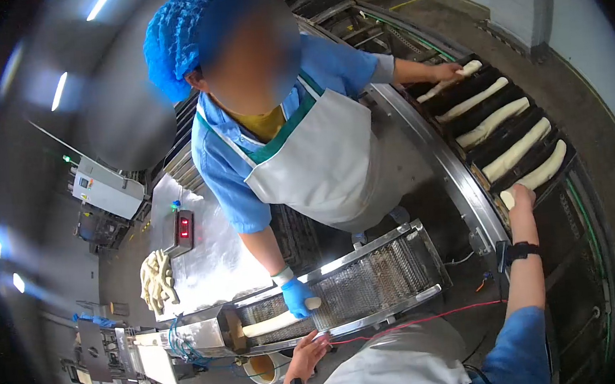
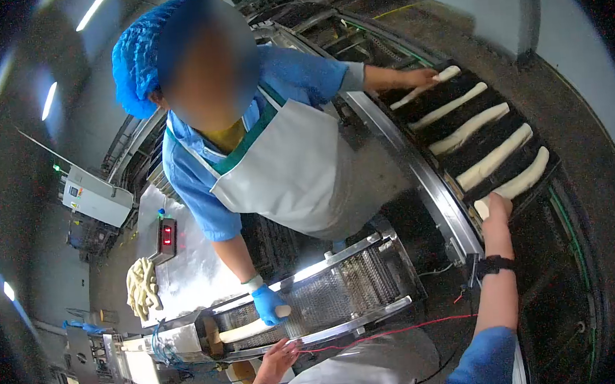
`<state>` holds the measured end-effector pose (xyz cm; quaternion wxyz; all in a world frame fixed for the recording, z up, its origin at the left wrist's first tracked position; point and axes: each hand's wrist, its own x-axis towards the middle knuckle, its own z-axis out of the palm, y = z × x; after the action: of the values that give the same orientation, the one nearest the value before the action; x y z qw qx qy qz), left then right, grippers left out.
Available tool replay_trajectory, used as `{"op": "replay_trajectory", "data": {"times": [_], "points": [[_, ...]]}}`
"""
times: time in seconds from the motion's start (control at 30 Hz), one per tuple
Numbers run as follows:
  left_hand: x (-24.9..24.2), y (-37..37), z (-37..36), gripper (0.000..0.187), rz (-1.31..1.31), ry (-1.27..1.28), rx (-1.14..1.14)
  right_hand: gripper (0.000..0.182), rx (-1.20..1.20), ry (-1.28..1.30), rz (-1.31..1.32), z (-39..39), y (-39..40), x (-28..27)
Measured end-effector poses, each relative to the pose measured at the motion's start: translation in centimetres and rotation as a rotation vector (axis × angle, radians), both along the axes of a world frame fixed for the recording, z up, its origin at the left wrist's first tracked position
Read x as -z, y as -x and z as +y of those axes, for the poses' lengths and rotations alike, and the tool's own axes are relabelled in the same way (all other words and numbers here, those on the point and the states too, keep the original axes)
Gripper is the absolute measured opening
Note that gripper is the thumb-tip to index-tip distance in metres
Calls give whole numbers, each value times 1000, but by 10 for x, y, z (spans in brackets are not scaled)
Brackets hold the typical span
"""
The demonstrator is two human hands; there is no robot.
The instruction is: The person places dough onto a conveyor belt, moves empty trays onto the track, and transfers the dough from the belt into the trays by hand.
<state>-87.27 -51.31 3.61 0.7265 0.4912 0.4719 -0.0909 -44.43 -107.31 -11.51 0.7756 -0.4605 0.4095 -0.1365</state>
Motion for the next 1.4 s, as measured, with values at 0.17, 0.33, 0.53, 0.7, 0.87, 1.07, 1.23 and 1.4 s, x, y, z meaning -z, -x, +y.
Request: {"op": "replay_trajectory", "data": {"times": [0.17,0.33,0.53,0.7,0.87,1.07,1.23,1.4], "points": [[20,44,26,49,-28,-4,-67,65,-203,554,22,55,31,-70],[14,50,30,49,22,-22,-76,62,-399,515,-258,91,100,-97],[18,28,29,46,18,-1,-38,38,-553,226,-219,88,156,-85],[28,17,25,48,5,0,-15,27,-670,66,-50,87,205,-100],[34,15,35,54,-32,31,-19,26,-737,110,106,78,252,-83],[34,11,57,49,-95,-90,-49,26,-743,129,242,58,294,-58],[58,12,93,45,-278,-425,-76,49,-934,3,182,32,334,-59],[44,9,118,41,-282,-1298,255,24,-1480,616,-186,11,352,-31]]}}
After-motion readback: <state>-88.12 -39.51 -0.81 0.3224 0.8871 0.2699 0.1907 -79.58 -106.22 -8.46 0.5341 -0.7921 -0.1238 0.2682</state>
